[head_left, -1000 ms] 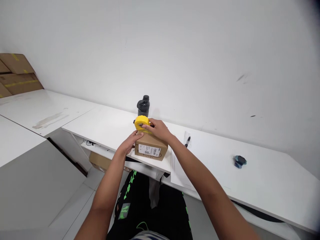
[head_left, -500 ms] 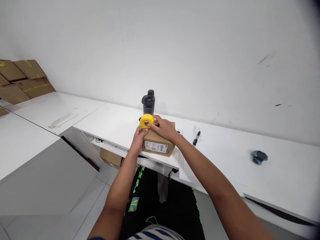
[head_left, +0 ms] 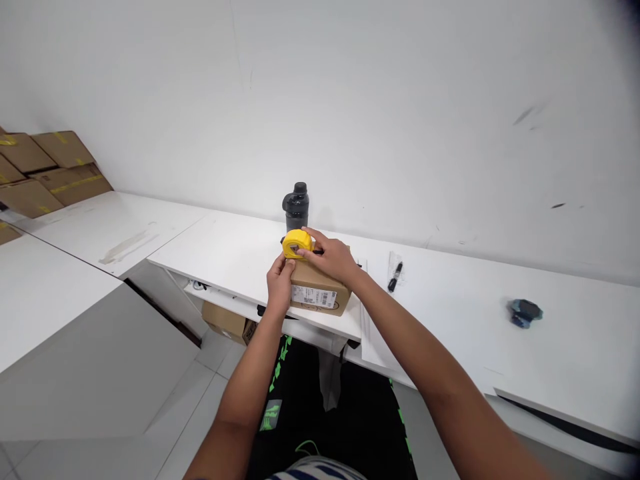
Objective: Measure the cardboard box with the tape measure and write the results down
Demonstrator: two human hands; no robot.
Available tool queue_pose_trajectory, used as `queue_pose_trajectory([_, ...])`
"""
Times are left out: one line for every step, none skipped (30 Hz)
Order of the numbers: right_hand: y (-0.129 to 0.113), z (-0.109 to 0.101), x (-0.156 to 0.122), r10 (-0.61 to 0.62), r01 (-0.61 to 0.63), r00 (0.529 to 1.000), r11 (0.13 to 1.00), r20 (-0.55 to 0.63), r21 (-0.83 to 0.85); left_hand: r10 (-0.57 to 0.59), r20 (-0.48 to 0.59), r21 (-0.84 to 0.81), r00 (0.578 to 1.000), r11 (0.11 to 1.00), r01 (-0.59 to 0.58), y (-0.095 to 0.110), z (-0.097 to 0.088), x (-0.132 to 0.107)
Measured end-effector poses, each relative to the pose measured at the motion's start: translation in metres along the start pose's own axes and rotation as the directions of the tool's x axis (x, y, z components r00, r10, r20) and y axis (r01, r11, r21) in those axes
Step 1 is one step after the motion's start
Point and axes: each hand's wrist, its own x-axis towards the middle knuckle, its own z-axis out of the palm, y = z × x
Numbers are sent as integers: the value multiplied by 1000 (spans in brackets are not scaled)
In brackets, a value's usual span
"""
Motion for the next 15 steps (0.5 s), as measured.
queue_pose_trajectory([0,0,0,3,-3,1000,1000,3,0,1,-4,6,1000,1000,-1,1,0,0])
queue_pose_trajectory([-1,0,0,12,-12,1000,1000,6,-3,4,-8,10,1000,1000,-3,1,0,0])
queue_pose_trajectory([-1,0,0,27,-27,1000,1000,9,-11,6,-11,10,1000,1000,-6,1,0,0])
queue_pose_trajectory([-2,0,0,45,-45,999,999,10,-22,7,-11,9,1000,1000,-7,1,0,0])
queue_pose_trajectory([-2,0,0,63,-63,998,997,7,-32,8,-10,7,1000,1000,-8,0,0,0])
queue_pose_trajectory([-2,1,0,74,-74,997,997,2,-39,9,-6,8,1000,1000,-9,0,0,1])
queue_pose_trajectory([-2,1,1,73,-73,997,997,-10,-40,13,-3,10,1000,1000,-13,-2,-1,1])
queue_pose_trajectory([-2,2,1,58,-59,998,997,-30,-39,14,-4,11,1000,1000,-14,-3,-1,2])
queue_pose_trajectory([-1,3,2,30,-32,998,999,-52,-35,14,-5,9,1000,1000,-14,-3,-1,3])
queue_pose_trajectory([-1,3,2,-7,5,997,1000,-73,-30,10,-8,4,1000,1000,-10,-4,-1,3])
queue_pose_trajectory([0,4,3,-51,49,995,999,-86,-25,5,-12,-3,1000,1000,-5,-4,-1,4])
queue_pose_trajectory([1,5,3,-95,94,992,995,-88,-15,-2,-16,-9,1000,1000,2,-4,-1,4])
queue_pose_trajectory([2,6,4,-136,137,988,991,-78,-2,-9,-19,-11,1000,1000,8,-4,-1,4])
queue_pose_trajectory([3,6,4,-174,175,983,984,-58,16,-13,-20,-11,1000,1000,12,-3,0,4])
queue_pose_trajectory([5,7,4,-204,205,978,978,-37,33,-15,-21,-9,1000,1000,15,-3,0,4])
